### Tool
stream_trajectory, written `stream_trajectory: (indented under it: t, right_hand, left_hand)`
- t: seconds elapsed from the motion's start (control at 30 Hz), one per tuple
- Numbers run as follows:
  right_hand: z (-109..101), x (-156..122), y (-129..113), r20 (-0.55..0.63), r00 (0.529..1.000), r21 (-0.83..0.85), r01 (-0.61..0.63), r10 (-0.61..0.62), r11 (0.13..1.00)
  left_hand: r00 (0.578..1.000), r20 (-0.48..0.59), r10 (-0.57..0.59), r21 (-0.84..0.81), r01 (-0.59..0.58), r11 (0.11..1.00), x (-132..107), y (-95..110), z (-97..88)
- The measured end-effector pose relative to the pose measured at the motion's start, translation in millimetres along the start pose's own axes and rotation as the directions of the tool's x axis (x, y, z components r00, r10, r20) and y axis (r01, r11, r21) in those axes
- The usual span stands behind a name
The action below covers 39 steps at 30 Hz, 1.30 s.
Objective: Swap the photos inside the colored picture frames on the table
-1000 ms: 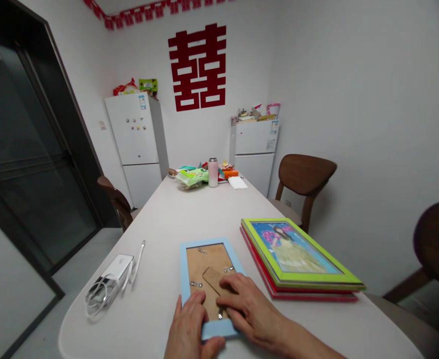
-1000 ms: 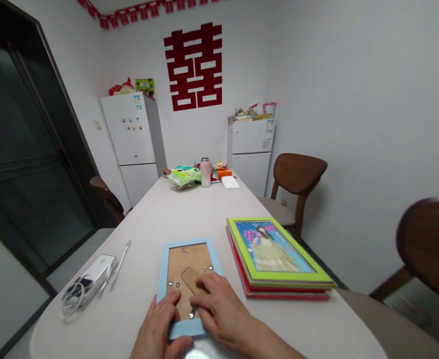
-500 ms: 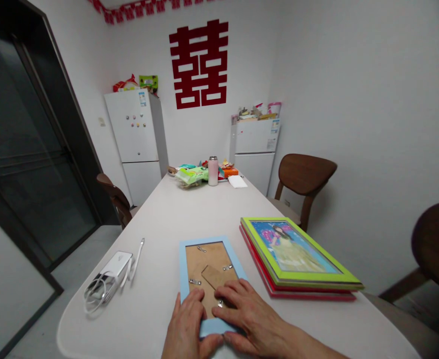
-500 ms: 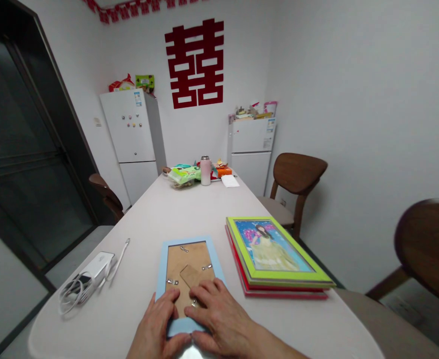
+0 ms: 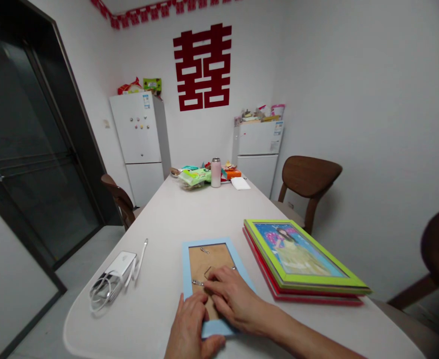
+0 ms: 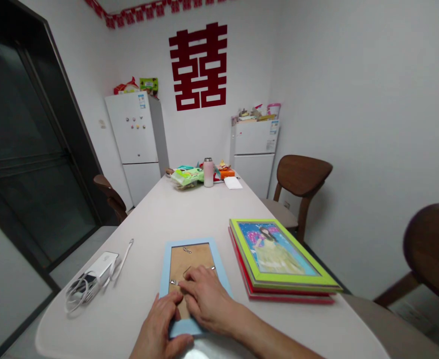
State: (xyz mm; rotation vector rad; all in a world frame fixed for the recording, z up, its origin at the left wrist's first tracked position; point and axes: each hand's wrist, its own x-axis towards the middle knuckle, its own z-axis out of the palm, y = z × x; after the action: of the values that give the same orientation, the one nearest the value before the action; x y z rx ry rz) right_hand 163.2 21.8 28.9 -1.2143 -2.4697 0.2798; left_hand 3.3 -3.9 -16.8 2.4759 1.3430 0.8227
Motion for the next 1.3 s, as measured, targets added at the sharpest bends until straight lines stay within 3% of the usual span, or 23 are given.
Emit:
stream_trajectory:
  t: [0.17, 0.4, 0.47, 0.53, 0.63, 0.8, 0.97, 1.1, 1.23, 1.3]
  right_hand:
    - [15, 28, 3, 0.045, 0.999, -0.086, -0.006, 0.009, 0.996]
    - [16, 26, 6, 0.067, 0.995, -0.114, 0.083, -0.076, 0.990]
    - [15, 31, 13, 0.041, 0.999, -0.081, 0.012, -0.009, 0.997]
    - [14, 42, 23, -0.020, 0.990, -0.043, -0.141, 0.140, 0.989]
    - [16, 63, 41, -0.085, 0.935, -0.017, -0.346, 0.344, 0.938]
    - [29, 89, 61, -0.085, 0.859, -0.004, -0.507, 0.505, 0.862]
    - [32, 99, 65, -0.127, 0.778, 0.057, -0.613, 0.615, 0.788]
    - [28, 101, 60, -0.164, 0.755, 0.158, -0.615, 0.635, 0.773]
    - [19, 87, 55, -0.206, 0.810, 0.304, -0.480, 0.549, 0.823]
    - [9, 71, 54, -0.241, 0.837, 0.357, -0.394, 0.491, 0.847]
  left_hand:
    - [1.000, 0.008, -0.012, 0.004, 0.012, 1.000, 2, 2, -1.1]
    - [1.000, 0.017, 0.002, 0.021, -0.002, 1.000, 3, 1, -1.7]
    - [1.000, 0.022, -0.008, 0.015, 0.008, 1.000, 2, 1, -2.4]
    - [0.999, 0.029, -0.020, 0.010, 0.020, 1.000, 1, 0, -2.6]
    - [0.999, 0.037, -0.016, 0.019, 0.015, 1.000, 0, -1, -0.5]
    - [0.999, 0.052, -0.005, 0.057, 0.002, 0.998, -1, -7, 6.5]
    - [0.996, 0.084, -0.014, 0.047, 0.010, 0.999, 0, -15, 5.5]
    - [0.990, 0.142, -0.022, 0.048, 0.015, 0.999, 4, -17, 9.8]
    - [0.990, 0.132, -0.047, 0.148, 0.027, 0.989, 12, -12, 23.8]
    - [0.988, 0.158, 0.001, 0.116, -0.019, 0.993, 15, -11, 22.7]
